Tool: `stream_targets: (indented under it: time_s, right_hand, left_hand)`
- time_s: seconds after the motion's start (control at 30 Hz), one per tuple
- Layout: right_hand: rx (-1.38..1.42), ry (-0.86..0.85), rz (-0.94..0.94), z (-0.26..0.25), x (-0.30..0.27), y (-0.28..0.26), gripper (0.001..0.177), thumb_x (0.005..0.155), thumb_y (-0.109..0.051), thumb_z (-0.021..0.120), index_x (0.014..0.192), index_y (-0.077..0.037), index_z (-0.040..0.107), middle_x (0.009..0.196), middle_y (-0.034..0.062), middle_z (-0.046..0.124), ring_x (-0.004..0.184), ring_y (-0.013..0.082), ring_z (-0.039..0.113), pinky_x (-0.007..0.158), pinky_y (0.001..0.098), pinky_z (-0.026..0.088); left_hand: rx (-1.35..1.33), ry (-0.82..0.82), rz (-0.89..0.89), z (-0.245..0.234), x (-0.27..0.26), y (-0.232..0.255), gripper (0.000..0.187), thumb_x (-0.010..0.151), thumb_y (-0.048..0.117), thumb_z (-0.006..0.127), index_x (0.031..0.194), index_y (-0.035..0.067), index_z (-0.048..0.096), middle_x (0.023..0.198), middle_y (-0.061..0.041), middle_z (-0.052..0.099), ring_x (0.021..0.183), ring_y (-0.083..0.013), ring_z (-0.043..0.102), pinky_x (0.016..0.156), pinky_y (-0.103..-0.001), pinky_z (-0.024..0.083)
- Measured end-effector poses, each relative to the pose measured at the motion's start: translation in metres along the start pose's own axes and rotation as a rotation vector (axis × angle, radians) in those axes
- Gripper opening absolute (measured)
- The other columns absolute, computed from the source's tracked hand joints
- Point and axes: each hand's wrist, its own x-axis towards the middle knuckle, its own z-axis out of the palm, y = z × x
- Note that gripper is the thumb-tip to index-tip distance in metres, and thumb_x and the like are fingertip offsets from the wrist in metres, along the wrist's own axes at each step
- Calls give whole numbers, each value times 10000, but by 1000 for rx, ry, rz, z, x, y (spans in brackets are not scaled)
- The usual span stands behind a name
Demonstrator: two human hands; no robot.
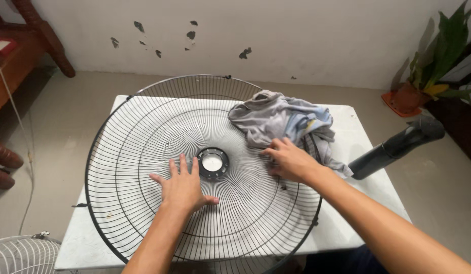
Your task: The person wipes the metal fan cage with a gray cloth, moving around the center hub and along the wire spokes. The person holds the cage steady with one hand while wiping with the other, then briefly uses a handheld vacuum nozzle before returning to wiping with the cloth.
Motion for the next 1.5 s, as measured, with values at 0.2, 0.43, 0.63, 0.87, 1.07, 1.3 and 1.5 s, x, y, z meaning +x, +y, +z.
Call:
stream_targets:
  time_s: [0.2,0.43,0.63,0.87,1.07,1.3,1.5]
  right_hand:
    - [-156,32,489,-34,-8,42,227,941,-240,598,946,-76,755,973,133,774,913,315,755,818,457,609]
    - [-279,176,798,-128,-16,107,317,973,-364,676,1140,-102,736,1051,165,772,995,338,739,788,483,601]
    - [225,445,319,-94,7,35,279,951,-371,677,1063,-129,761,1059,77,758,1000,225,707,895,390,568]
    - [541,320,-20,16,8,-66,148,860,-137,723,1002,-104,749,1011,64,751,943,219,728,854,352,574]
    - [625,482,416,24,20,-45,180,857,-179,750,996,-66,726,965,112,751,853,279,730,798,389,566]
    - [491,304,-63,26,11,-77,194,854,-221,731,1006,-110,779,1008,101,750,974,279,707,869,398,561]
    - [261,521,151,34,-2,-50,287,924,-188,628,1160,-64,734,1226,110,703,1161,282,647,1000,396,514]
  left_hand:
    - [21,21,33,0,0,0,1386,644,825,776,1635,126,105,1704,-195,46,1556,-451,72,1115,-796,192]
    - [21,46,47,3,1,0,1379,654,799,785,1630,81,129,1690,-242,77,1539,-495,97,1106,-793,217]
    - [27,22,45,0,3,4,1366,673,777,794,1631,76,117,1691,-240,69,1531,-509,102,1109,-797,211]
    - [23,44,45,1,1,2,1369,660,796,788,1626,82,130,1686,-235,92,1530,-495,131,1118,-775,221]
    - [107,100,31,5,-14,21,1405,642,877,723,1597,0,183,1639,-292,213,1443,-501,308,1113,-692,289]
    - [253,46,17,4,-26,48,1363,722,867,680,1550,-127,253,1500,-355,435,1380,-444,439,1040,-575,405]
    - [237,-41,12,5,-28,36,1306,736,748,763,1581,-92,229,1567,-246,385,1427,-391,383,1098,-620,352]
